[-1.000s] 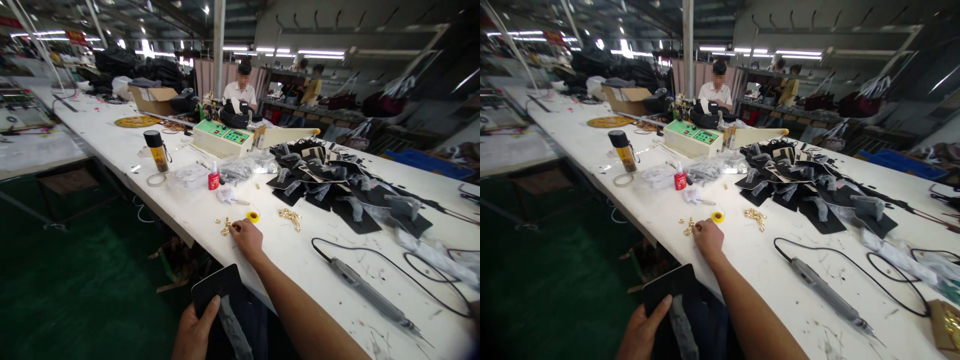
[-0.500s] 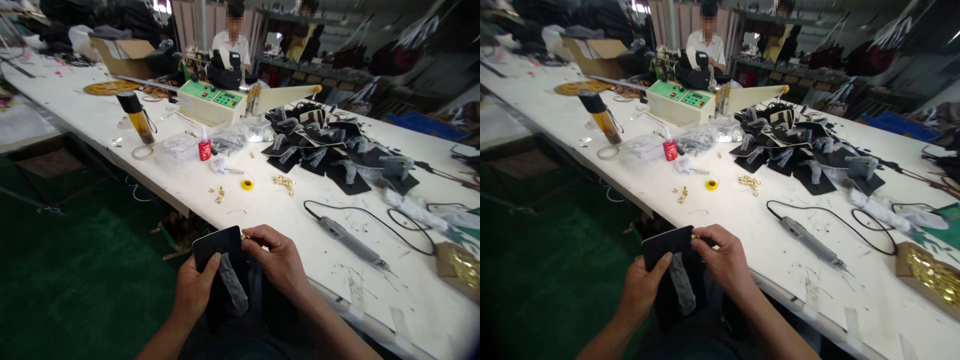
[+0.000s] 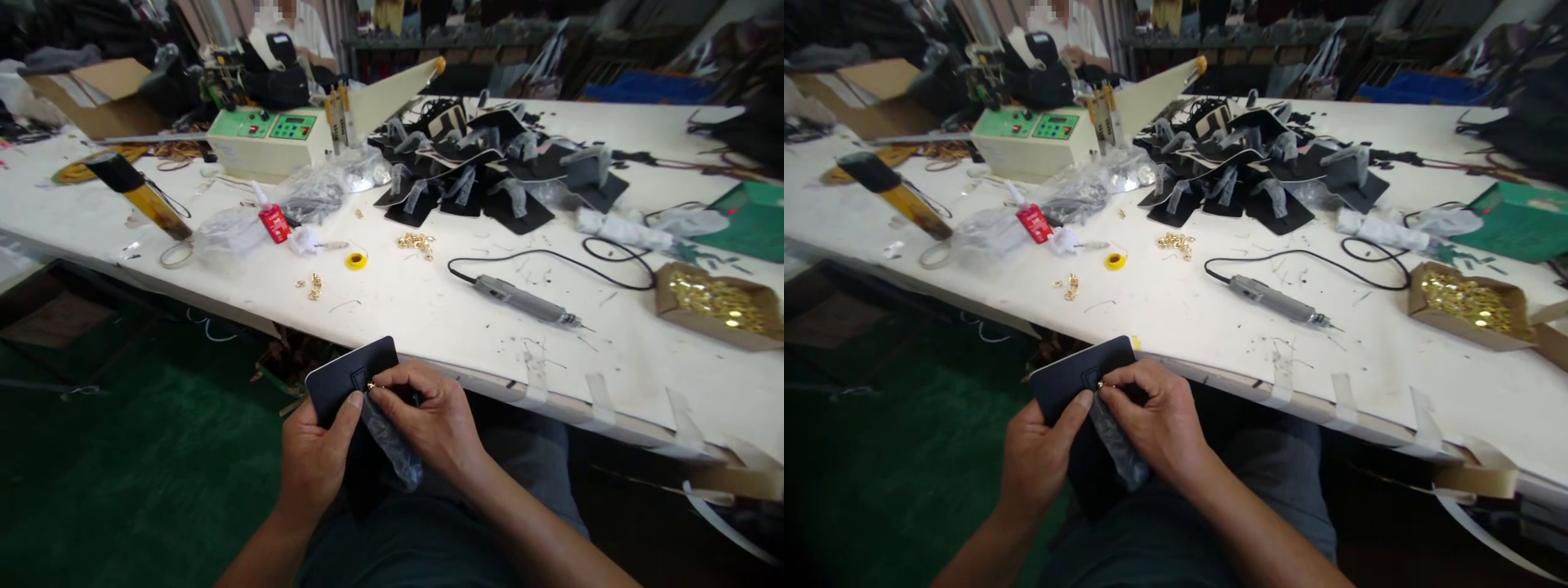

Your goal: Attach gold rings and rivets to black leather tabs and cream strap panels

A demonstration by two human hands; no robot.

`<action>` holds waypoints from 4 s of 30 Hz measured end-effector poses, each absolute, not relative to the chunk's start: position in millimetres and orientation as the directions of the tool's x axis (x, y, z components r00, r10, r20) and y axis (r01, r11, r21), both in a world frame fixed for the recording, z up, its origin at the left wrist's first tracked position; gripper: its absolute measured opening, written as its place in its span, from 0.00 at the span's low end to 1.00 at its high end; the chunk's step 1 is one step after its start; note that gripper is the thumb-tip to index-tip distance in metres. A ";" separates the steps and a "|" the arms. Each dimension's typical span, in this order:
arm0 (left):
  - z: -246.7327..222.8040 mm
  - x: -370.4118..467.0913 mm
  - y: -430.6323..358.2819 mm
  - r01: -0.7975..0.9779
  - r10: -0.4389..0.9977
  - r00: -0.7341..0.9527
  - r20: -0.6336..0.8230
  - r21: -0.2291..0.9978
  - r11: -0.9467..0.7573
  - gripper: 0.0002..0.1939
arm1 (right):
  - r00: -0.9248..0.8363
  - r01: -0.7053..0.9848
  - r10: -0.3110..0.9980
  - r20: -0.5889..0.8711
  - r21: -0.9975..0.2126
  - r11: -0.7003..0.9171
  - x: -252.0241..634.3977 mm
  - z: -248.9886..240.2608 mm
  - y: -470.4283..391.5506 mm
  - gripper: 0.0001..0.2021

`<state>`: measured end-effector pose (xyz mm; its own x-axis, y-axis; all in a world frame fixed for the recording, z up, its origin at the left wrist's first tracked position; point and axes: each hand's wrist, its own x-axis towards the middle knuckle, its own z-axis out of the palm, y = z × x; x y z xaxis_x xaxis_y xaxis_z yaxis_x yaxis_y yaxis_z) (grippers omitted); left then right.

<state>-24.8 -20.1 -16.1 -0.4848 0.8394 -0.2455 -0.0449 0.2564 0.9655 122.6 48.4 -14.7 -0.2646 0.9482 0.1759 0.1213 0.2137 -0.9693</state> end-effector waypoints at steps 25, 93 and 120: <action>8.6 23.0 -2.9 -0.388 0.822 -0.408 -0.398 0.890 0.239 0.22 | -0.201 -0.184 0.980 0.010 -0.983 -0.028 180.7 -19.3 37.3 0.06; -3.2 51.9 -22.9 -0.136 0.900 -0.215 -0.378 0.925 0.356 0.15 | 0.295 -0.626 0.939 -0.176 -0.778 0.051 190.1 -51.3 101.6 0.13; 6.4 53.9 -25.5 0.242 0.934 -0.357 -0.019 0.964 0.112 0.11 | -0.050 0.070 0.939 0.340 -0.937 0.343 209.5 -21.7 18.7 0.05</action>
